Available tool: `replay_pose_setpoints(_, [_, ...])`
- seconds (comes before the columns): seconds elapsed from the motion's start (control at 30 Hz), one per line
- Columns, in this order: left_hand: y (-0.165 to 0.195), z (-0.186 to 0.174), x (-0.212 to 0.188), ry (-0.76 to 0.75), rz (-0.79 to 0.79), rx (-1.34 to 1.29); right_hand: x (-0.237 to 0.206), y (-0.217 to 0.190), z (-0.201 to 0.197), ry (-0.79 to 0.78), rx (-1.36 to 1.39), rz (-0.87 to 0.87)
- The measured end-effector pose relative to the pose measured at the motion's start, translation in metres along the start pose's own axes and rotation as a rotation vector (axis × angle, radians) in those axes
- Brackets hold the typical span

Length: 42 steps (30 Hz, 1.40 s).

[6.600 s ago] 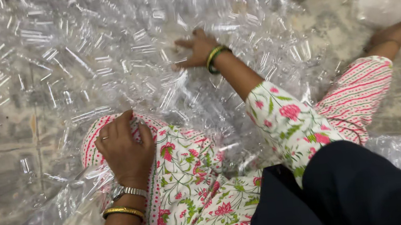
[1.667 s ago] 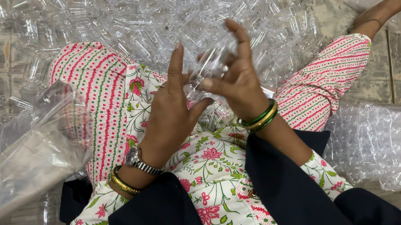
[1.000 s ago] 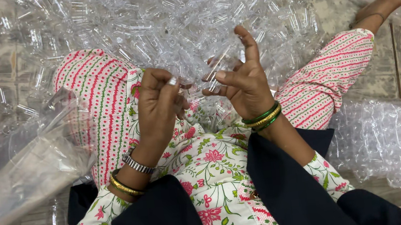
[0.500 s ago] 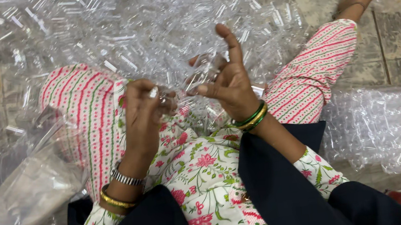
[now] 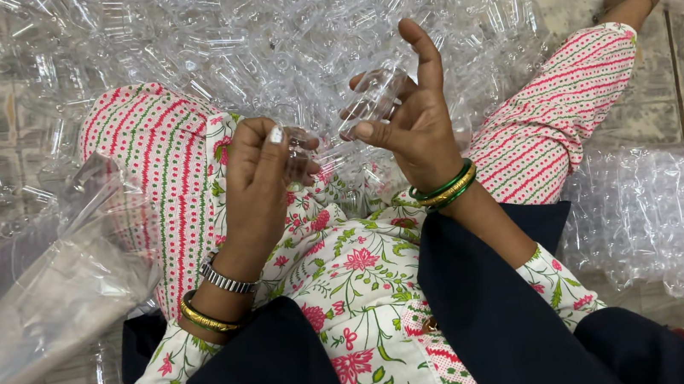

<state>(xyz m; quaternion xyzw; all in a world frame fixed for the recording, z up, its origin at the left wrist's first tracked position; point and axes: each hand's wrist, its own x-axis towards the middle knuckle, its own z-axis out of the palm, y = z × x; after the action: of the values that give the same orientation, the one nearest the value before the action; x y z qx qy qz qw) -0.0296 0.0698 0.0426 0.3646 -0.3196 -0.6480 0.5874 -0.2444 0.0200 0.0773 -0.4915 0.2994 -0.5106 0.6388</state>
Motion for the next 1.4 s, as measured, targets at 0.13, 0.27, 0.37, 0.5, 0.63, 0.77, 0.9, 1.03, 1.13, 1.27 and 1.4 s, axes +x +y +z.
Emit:
replay_pose_setpoints(0.13, [0.005, 0.005, 0.0, -0.004, -0.007, 0.015, 0.001, -0.001, 0.0, 0.024, 0.011, 0.022])
replay_pose_setpoints(0.27, [0.007, 0.006, 0.0, -0.04, 0.016, -0.004, 0.0, -0.002, 0.003, 0.007, 0.044, 0.024])
replay_pose_setpoints(0.37, [0.003, 0.004, 0.0, -0.035, 0.015, 0.071, -0.002, -0.004, 0.005, -0.045, 0.115, 0.056])
replay_pose_setpoints(0.5, [-0.001, 0.001, 0.001, -0.017, -0.045, -0.029, -0.005, -0.008, 0.005, -0.16, -0.037, 0.012])
replay_pose_setpoints(0.63, [-0.003, 0.0, 0.0, -0.073, -0.158, -0.13, -0.006, -0.008, 0.004, -0.204, 0.0, 0.039])
replay_pose_setpoints(0.77, [-0.005, 0.003, -0.008, -0.024, -0.31, -0.077, -0.007, -0.006, 0.006, -0.215, 0.014, 0.053])
replay_pose_setpoints(0.9, [-0.005, -0.005, -0.009, -0.059, -0.32, -0.196, -0.01, -0.005, 0.007, -0.24, 0.038, 0.073])
replay_pose_setpoints(1.03, [-0.008, -0.016, -0.006, -0.061, -0.289, -0.26, -0.011, -0.007, 0.006, -0.287, 0.05, 0.086])
replay_pose_setpoints(1.13, [-0.011, -0.022, -0.006, -0.101, -0.295, -0.296, -0.011, -0.008, 0.006, -0.316, 0.071, 0.117])
replay_pose_setpoints(1.27, [-0.014, -0.022, -0.007, -0.136, -0.312, -0.267, -0.013, -0.005, 0.007, -0.349, 0.082, 0.118])
replay_pose_setpoints(1.4, [-0.013, -0.013, -0.009, -0.042, -0.283, -0.131, -0.01, -0.002, 0.006, -0.222, 0.064, 0.054])
